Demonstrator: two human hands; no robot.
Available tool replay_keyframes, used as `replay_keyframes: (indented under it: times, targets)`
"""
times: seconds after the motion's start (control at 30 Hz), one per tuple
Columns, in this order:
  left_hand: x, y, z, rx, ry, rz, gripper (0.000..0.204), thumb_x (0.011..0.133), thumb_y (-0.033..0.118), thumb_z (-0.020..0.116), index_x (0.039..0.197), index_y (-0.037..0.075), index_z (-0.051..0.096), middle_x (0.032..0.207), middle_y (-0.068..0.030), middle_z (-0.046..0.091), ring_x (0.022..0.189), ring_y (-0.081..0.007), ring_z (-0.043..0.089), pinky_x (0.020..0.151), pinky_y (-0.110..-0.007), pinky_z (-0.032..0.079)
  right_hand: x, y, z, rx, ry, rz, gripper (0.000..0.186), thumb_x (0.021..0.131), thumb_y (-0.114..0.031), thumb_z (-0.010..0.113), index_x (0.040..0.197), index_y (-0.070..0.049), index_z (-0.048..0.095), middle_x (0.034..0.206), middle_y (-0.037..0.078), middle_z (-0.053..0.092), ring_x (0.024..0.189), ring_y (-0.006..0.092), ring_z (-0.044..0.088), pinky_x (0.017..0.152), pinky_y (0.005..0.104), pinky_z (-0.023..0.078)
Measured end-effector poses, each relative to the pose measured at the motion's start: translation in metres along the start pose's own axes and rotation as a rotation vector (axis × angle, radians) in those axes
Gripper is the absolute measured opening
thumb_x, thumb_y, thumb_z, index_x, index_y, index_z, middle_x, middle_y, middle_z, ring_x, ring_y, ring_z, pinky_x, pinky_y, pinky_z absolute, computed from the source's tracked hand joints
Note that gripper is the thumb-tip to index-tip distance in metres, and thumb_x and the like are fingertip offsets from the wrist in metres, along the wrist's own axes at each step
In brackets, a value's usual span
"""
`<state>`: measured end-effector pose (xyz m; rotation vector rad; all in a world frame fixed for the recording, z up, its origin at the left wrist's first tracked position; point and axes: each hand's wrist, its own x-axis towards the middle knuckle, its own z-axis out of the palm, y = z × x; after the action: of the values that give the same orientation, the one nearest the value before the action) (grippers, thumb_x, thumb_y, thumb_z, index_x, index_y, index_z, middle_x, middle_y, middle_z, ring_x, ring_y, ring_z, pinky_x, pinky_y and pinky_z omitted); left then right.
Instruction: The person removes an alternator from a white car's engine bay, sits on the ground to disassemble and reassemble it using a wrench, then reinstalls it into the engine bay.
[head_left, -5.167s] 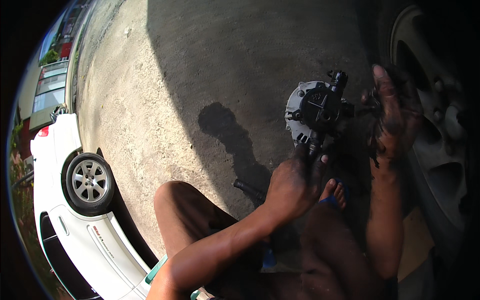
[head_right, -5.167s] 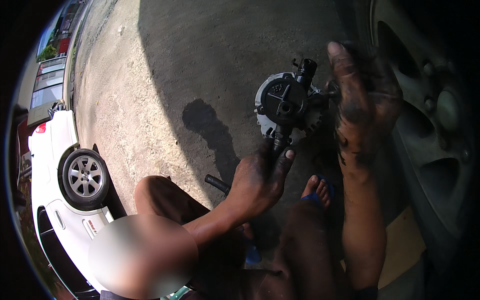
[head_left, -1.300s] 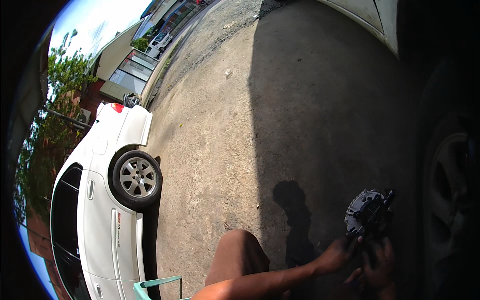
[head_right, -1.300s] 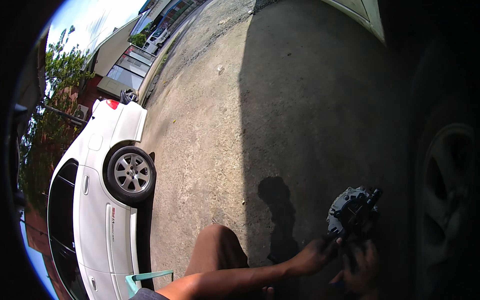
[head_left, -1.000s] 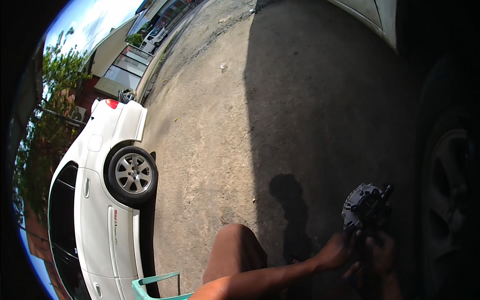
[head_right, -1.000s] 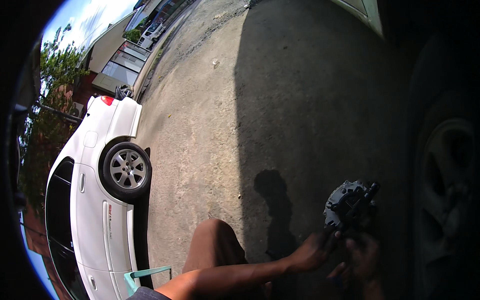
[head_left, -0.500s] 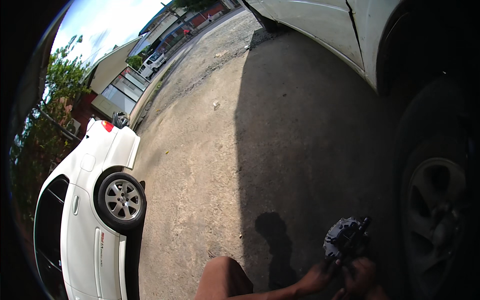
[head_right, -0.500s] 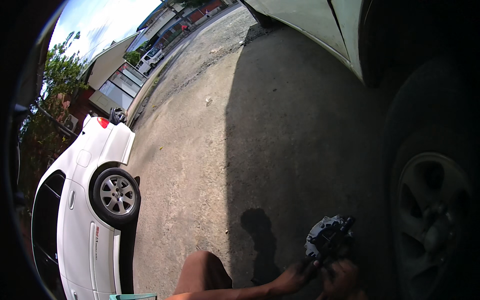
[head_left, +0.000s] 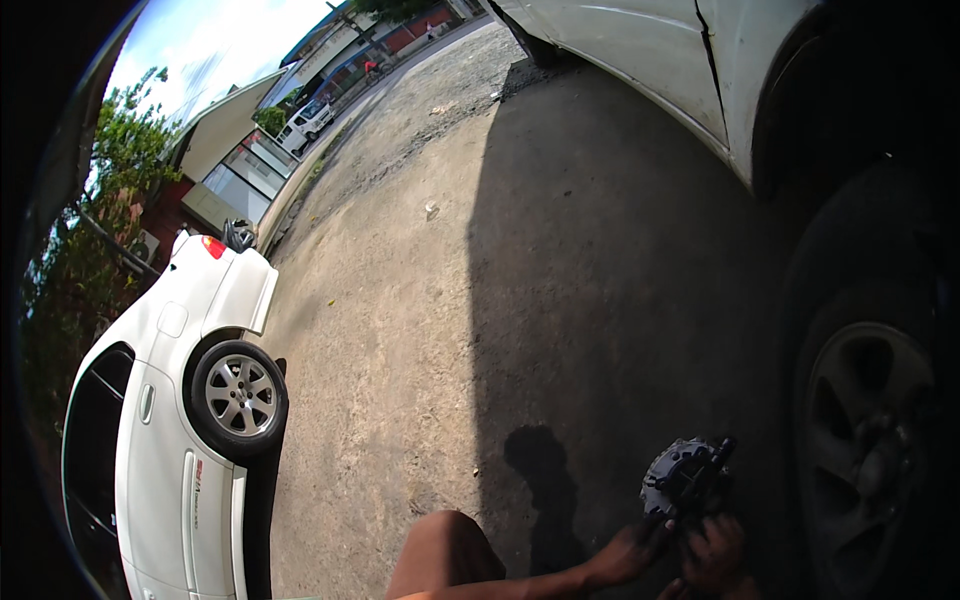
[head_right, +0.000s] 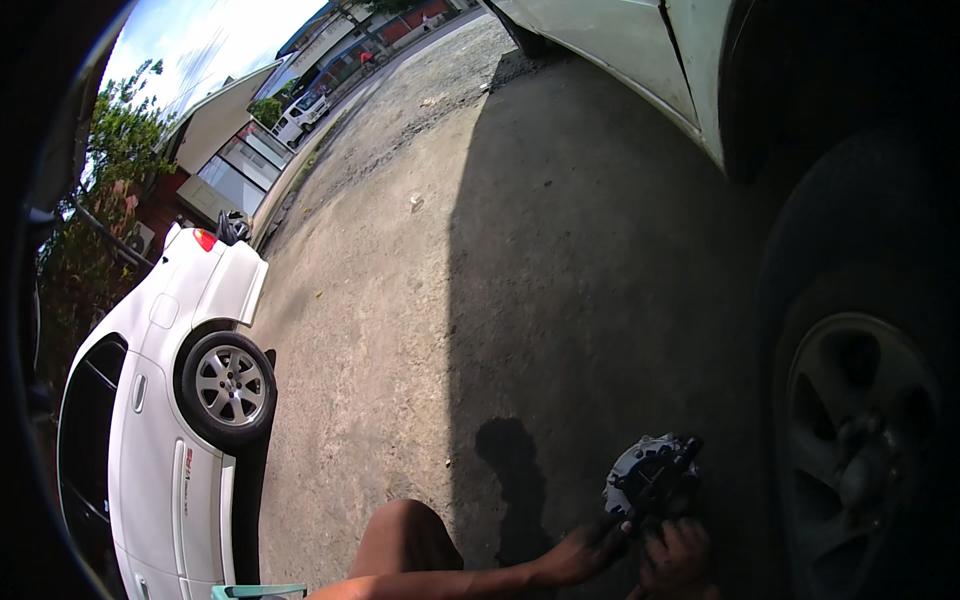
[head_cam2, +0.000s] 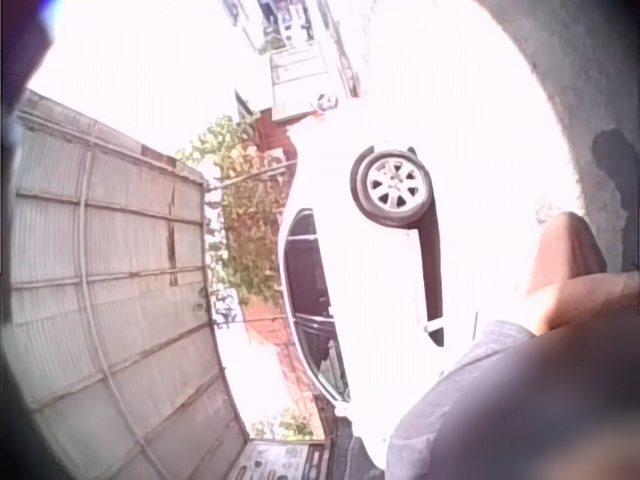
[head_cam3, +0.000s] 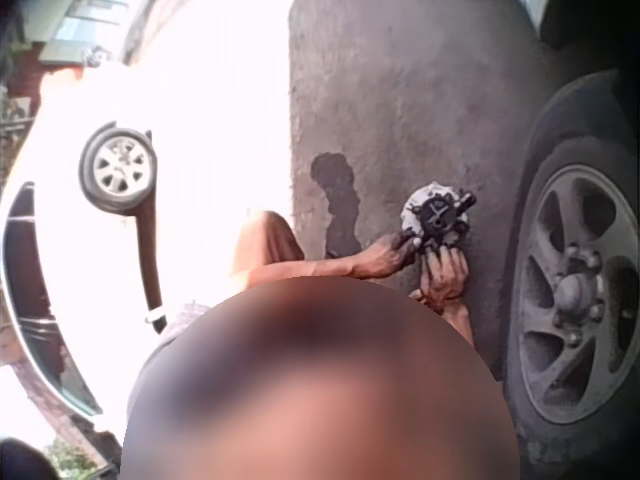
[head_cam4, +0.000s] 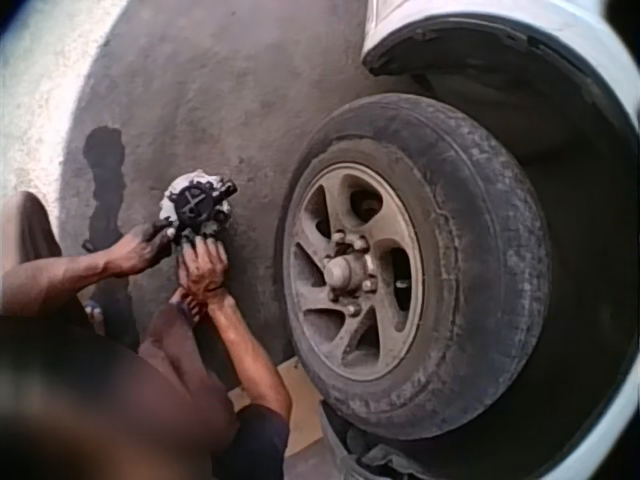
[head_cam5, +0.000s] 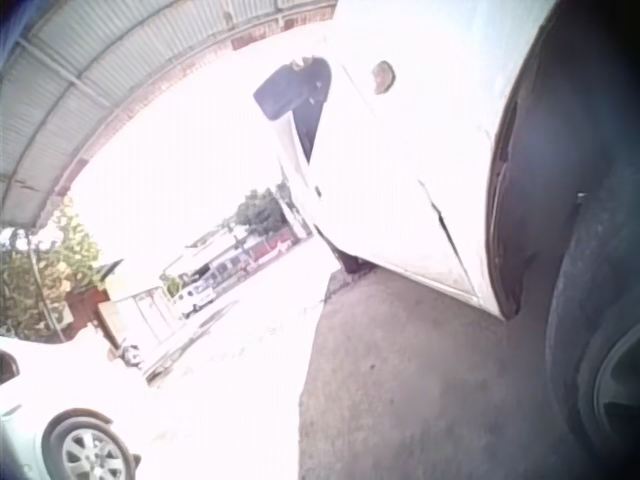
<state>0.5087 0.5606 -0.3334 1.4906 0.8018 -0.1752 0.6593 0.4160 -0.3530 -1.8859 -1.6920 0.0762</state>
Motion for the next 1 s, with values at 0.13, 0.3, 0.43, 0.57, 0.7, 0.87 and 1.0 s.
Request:
replay_keyframes:
  times: [0.13, 0.3, 0.43, 0.57, 0.7, 0.87, 1.0]
  targets:
    - [0.001, 0.003, -0.001, -0.016, -0.008, -0.034, 0.051, 0.109, 0.043, 0.045, 0.126, -0.003, 0.058, 0.085, -0.0093, 0.064, 0.079, -0.0167, 0.057, 0.073, -0.037, 0.048, 0.002, 0.011, 0.008, 0.069, -0.052, 0.043, 0.032, 0.079, -0.016, 0.077, 0.108, -0.004, 0.072, 0.096, 0.017, 0.073, 0.083, 0.0383, 0.07, 0.075, 0.0386, 0.055]
    - [0.005, -0.002, 0.0, 0.055, 0.028, 0.031, 0.05, 0.109, 0.043, 0.045, 0.121, -0.004, 0.059, 0.082, -0.0079, 0.061, 0.077, -0.0162, 0.054, 0.071, -0.037, 0.047, 0.018, 0.016, 0.011, 0.79, -0.315, 0.801, 0.028, 0.084, -0.02, 0.075, 0.107, -0.005, 0.074, 0.092, 0.012, 0.074, 0.078, 0.0249, 0.07, 0.069, 0.0384, 0.055]
    - [0.005, -0.004, -0.002, 0.012, 0.045, 0.087, 0.051, 0.109, 0.043, 0.045, 0.121, -0.005, 0.058, 0.087, -0.0133, 0.063, 0.08, -0.0194, 0.057, 0.075, -0.04, 0.048, 0.014, 0.007, 0.012, 0.982, -0.159, 0.821, 0.036, 0.082, -0.022, 0.079, 0.112, -0.004, 0.072, 0.096, 0.009, 0.074, 0.084, 0.0154, 0.068, 0.071, 0.0346, 0.054]
    - [0.007, 0.004, -0.005, 0.136, -0.05, 0.104, 0.052, 0.108, 0.043, 0.046, 0.127, -0.006, 0.056, 0.101, -0.0234, 0.067, 0.094, -0.0279, 0.064, 0.085, -0.043, 0.05, -0.005, -0.003, 0.014, 0.428, -0.055, 0.406, 0.034, 0.081, -0.018, 0.075, 0.111, -0.003, 0.069, 0.108, 0.021, 0.068, 0.092, 0.0407, 0.064, 0.08, 0.0466, 0.055]
    - [0.01, 0.015, -0.005, 0.185, -0.026, 0.118, 0.054, 0.106, 0.039, 0.049, 0.13, -0.008, 0.051, 0.119, -0.0365, 0.062, 0.114, -0.051, 0.06, 0.096, -0.05, 0.048, -0.005, 0.0, 0.013, 0.043, 0.124, 0.035, 0.043, 0.085, -0.021, 0.076, 0.122, -0.005, 0.062, 0.11, 0.017, 0.065, 0.097, 0.0336, 0.065, 0.082, 0.0442, 0.055]
    - [0.008, 0.024, -0.016, 0.216, -0.138, -0.044, 0.047, 0.102, 0.028, 0.06, 0.136, -0.004, 0.052, 0.111, -0.017, 0.069, 0.098, -0.0222, 0.064, 0.088, -0.037, 0.051, 0.004, -0.004, -0.002, 0.55, -0.095, 0.481, 0.052, 0.078, -0.02, 0.078, 0.123, -0.006, 0.056, 0.103, 0.018, 0.067, 0.09, 0.0397, 0.07, 0.077, 0.0478, 0.058]
    - [0.008, 0.034, -0.011, -0.106, -0.138, -0.116, 0.035, 0.098, 0.023, 0.069, 0.123, 0.0, 0.059, 0.087, -0.0009, 0.063, 0.069, -0.0072, 0.055, 0.06, -0.026, 0.046, -0.009, -0.014, -0.009, 0.552, -0.196, 0.563, 0.052, 0.08, -0.02, 0.076, 0.123, -0.002, 0.053, 0.111, 0.02, 0.065, 0.097, 0.0399, 0.069, 0.081, 0.0466, 0.057]
